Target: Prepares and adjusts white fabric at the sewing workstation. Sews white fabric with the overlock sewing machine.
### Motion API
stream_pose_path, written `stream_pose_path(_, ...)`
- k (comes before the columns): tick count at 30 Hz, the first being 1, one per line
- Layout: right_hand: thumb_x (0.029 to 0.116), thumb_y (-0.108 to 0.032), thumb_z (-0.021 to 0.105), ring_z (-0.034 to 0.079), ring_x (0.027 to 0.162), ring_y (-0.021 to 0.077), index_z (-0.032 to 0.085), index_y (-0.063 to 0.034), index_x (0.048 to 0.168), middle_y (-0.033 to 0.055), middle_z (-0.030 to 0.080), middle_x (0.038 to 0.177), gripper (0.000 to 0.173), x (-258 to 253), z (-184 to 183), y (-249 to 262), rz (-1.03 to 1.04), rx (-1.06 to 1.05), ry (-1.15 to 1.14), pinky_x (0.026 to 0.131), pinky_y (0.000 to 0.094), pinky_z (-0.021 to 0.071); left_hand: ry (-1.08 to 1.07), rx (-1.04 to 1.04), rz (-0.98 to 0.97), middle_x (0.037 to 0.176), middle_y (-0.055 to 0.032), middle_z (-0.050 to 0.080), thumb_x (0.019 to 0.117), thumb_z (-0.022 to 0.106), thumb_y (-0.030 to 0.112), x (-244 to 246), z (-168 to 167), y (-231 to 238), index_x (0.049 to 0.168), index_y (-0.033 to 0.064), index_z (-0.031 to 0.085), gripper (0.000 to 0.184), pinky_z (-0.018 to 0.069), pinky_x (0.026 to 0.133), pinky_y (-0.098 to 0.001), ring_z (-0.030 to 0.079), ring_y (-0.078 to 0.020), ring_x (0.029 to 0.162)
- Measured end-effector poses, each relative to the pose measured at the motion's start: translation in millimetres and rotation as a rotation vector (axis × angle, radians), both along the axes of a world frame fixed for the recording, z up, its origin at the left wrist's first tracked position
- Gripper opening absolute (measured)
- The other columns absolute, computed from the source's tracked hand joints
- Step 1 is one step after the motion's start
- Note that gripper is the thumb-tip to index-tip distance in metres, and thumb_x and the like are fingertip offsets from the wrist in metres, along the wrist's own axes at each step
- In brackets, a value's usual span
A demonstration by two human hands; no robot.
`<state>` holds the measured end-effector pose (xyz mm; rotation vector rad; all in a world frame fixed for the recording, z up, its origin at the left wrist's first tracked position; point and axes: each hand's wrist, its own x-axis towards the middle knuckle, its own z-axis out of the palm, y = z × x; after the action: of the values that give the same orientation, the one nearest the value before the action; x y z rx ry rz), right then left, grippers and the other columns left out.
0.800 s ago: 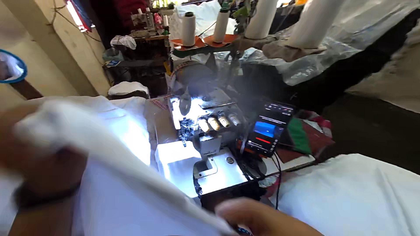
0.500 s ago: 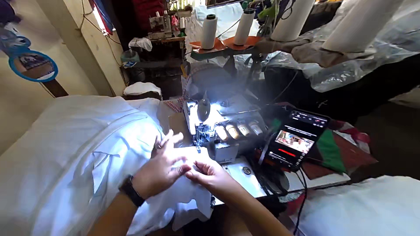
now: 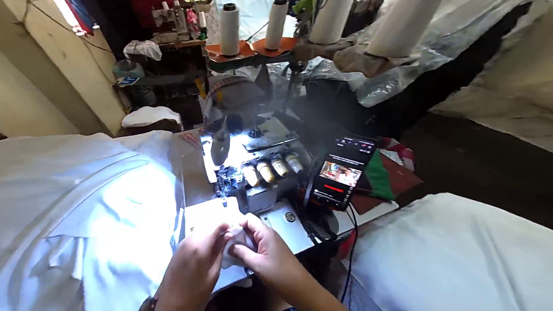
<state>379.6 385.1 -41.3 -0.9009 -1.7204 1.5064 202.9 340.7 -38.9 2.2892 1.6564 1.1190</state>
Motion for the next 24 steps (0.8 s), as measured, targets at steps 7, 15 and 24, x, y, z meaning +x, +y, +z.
stream_pose_path(7, 0.0954, -0.008, 0.067, 0.07, 0.07, 0.0055, 0.067, -0.0027, 0.096, -0.0008, 0.071, 0.081, 0.006, 8, -16, -9, -0.042, -0.117, 0.135, 0.067, 0.0247, 0.061, -0.122, 0.123, 0.124, 0.097, -0.0001, 0.074, 0.1019, 0.059, 0.026, -3, -12, 20, 0.102, 0.0128, 0.075, 0.021, 0.0561, 0.087, -0.0254, 0.069, -0.0067, 0.095)
stream_pose_path(15, 0.0961, -0.03, 0.068, 0.065, 0.086, 0.0, 0.075, -0.0109, 0.091, -0.0032, 0.071, 0.097, 0.021, 11, -44, 35, -0.192, 0.166, -0.091, 0.076, 0.0172, 0.0543, -0.231, -0.147, 0.292, 0.091, 0.0055, 0.068, 0.096, 0.065, 0.021, 3, -19, 55, 0.098, 0.0162, 0.074, 0.01, 0.0562, 0.081, -0.0324, 0.066, -0.0072, 0.087)
stream_pose_path(24, 0.0943, -0.023, 0.068, 0.068, 0.08, 0.0027, 0.077, -0.01, 0.083, -0.0017, 0.073, 0.093, 0.019, 14, -58, 13, -0.139, -0.043, 0.018, 0.071, 0.0194, 0.0577, -0.189, -0.137, 0.27, 0.092, 0.0102, 0.07, 0.0931, 0.068, 0.025, -3, -24, 38, 0.094, 0.02, 0.075, 0.009, 0.0547, 0.086, -0.0301, 0.066, -0.0034, 0.092)
